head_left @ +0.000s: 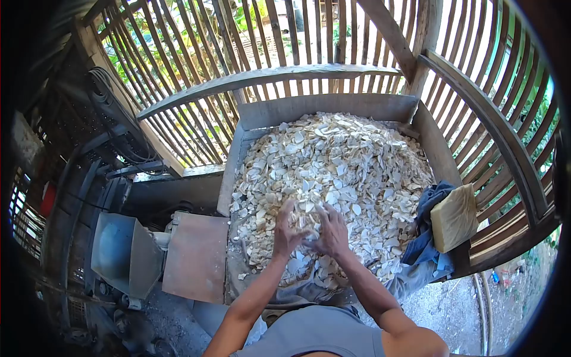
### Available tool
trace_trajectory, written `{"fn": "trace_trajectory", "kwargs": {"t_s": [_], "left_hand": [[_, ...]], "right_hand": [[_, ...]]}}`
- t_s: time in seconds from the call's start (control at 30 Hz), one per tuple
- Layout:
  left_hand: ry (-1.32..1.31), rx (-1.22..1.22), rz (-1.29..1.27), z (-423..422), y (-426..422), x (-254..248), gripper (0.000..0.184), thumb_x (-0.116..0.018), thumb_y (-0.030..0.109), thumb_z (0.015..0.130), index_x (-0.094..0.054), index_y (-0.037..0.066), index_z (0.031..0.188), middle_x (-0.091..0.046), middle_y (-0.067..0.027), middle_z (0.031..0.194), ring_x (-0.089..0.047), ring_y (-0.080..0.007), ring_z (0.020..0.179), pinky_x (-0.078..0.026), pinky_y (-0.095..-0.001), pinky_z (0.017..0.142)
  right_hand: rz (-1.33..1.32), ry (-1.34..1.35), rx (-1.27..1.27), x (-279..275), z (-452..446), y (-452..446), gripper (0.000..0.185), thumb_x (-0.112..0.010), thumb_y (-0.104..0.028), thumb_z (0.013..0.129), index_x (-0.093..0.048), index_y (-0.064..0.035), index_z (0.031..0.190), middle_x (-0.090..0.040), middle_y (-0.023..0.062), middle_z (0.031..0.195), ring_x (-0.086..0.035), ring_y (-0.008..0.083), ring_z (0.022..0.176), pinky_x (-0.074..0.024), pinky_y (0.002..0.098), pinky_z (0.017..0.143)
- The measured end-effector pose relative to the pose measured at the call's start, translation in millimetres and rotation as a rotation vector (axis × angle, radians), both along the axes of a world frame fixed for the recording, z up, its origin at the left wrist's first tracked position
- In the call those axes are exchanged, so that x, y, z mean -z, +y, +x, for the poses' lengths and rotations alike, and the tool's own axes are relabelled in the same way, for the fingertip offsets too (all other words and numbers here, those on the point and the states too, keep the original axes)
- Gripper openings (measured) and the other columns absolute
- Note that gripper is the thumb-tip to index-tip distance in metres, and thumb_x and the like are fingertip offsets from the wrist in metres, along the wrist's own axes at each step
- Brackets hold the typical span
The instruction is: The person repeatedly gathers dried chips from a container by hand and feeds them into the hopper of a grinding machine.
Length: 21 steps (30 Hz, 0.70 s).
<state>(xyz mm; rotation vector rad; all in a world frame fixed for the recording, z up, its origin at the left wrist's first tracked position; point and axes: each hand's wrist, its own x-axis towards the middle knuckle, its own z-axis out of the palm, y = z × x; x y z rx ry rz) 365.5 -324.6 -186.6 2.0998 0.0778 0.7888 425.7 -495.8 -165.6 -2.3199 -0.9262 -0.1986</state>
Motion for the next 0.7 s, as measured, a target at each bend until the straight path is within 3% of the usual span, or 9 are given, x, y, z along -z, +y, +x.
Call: {"fn": "trace_trajectory", "kwargs": {"t_s": [0.1,0.13,0.23,0.27,0.37,0.4,0.57,0.6,0.7], "left_hand": [[0.085,0.010,-0.018,-19.1,-9.4,-0.4,0.111,-0.075,0.071,0.070,-0.040,0.000,0.148,-0.044,-0.0244,0.147,-0.042,-0.0394,0.139,-0.037,-0.0461,0.115],[0.096,-0.057,0.034,-19.2,-10.9,0.7,0.105,-0.074,0.069,0.074,-0.041,0.001,0.147,-0.044,-0.0243,0.148,-0.043,-0.0394,0.138,-0.038,-0.0459,0.114],[0.148,-0.153,-0.079,-13.4,-19.5,-7.3,0.098,-0.075,0.065,0.077,-0.045,0.001,0.145,-0.045,-0.0252,0.147,-0.045,-0.0397,0.136,-0.038,-0.0456,0.114],[0.147,-0.156,-0.166,-11.2,-24.1,-11.9,0.081,-0.067,0.058,0.088,-0.049,0.000,0.142,-0.048,-0.0245,0.146,-0.047,-0.0388,0.134,-0.038,-0.0438,0.113],[0.101,-0.199,-0.263,-0.9,-18.3,-3.5,0.061,-0.054,0.048,0.100,-0.055,0.000,0.138,-0.055,-0.0229,0.139,-0.051,-0.0360,0.131,-0.038,-0.0407,0.111],[0.093,-0.183,-0.322,-0.6,-19.2,-5.7,0.057,-0.051,0.045,0.102,-0.057,0.000,0.136,-0.058,-0.0217,0.136,-0.052,-0.0341,0.130,-0.038,-0.0396,0.111],[0.056,-0.139,-0.729,-11.0,-29.7,-12.9,0.050,-0.043,0.040,0.106,-0.065,0.000,0.127,-0.066,-0.0177,0.125,-0.057,-0.0256,0.124,-0.040,-0.0361,0.107],[0.170,-0.161,-0.802,-16.1,-31.9,-25.4,0.050,-0.042,0.040,0.107,-0.065,0.001,0.128,-0.069,-0.0149,0.116,-0.063,-0.0210,0.103,-0.046,-0.0329,0.094],[0.065,-0.230,-0.691,-7.1,-33.4,-9.7,0.048,-0.045,0.040,0.107,-0.067,0.002,0.126,-0.068,-0.0081,0.100,-0.058,-0.0142,0.083,-0.047,-0.0294,0.078]], "right_hand": [[0.055,-0.037,-0.009,-5.2,-14.1,-14.3,0.122,-0.087,-0.065,0.055,-0.035,-0.0133,0.152,-0.043,0.0188,0.146,-0.044,0.0405,0.132,-0.0350,0.0524,0.109],[-0.036,-0.003,0.058,-7.8,-18.4,-18.5,0.129,-0.085,-0.071,0.052,-0.031,-0.0117,0.154,-0.041,0.0197,0.149,-0.041,0.0415,0.134,-0.0329,0.0532,0.111],[-0.033,0.015,0.104,-5.4,-22.7,-12.9,0.125,-0.085,-0.069,0.056,-0.033,-0.0127,0.154,-0.041,0.0193,0.150,-0.042,0.0393,0.134,-0.0329,0.0527,0.110],[0.020,-0.039,0.109,6.4,-17.2,-6.8,0.120,-0.084,-0.067,0.059,-0.034,-0.0143,0.154,-0.044,0.0201,0.146,-0.044,0.0397,0.132,-0.0363,0.0533,0.107],[0.058,0.037,0.131,5.6,-5.1,12.5,0.112,-0.084,-0.061,0.063,-0.035,-0.0162,0.153,-0.047,0.0212,0.142,-0.047,0.0406,0.127,-0.0405,0.0518,0.104],[0.149,0.018,0.129,3.0,-2.6,18.4,0.101,-0.084,-0.055,0.067,-0.041,-0.0164,0.149,-0.051,0.0201,0.137,-0.051,0.0394,0.122,-0.0445,0.0490,0.100],[0.280,0.058,0.073,-1.1,-11.1,29.1,0.083,-0.084,-0.047,0.071,-0.054,-0.0131,0.140,-0.058,0.0170,0.129,-0.056,0.0363,0.116,-0.0463,0.0470,0.098],[0.293,0.053,0.097,1.3,-13.6,29.1,0.082,-0.084,-0.045,0.071,-0.054,-0.0130,0.140,-0.058,0.0175,0.129,-0.056,0.0363,0.117,-0.0460,0.0469,0.099],[0.288,0.030,0.147,5.0,-14.6,34.2,0.073,-0.082,-0.039,0.075,-0.057,-0.0106,0.137,-0.059,0.0185,0.127,-0.056,0.0366,0.118,-0.0456,0.0463,0.100]]}}
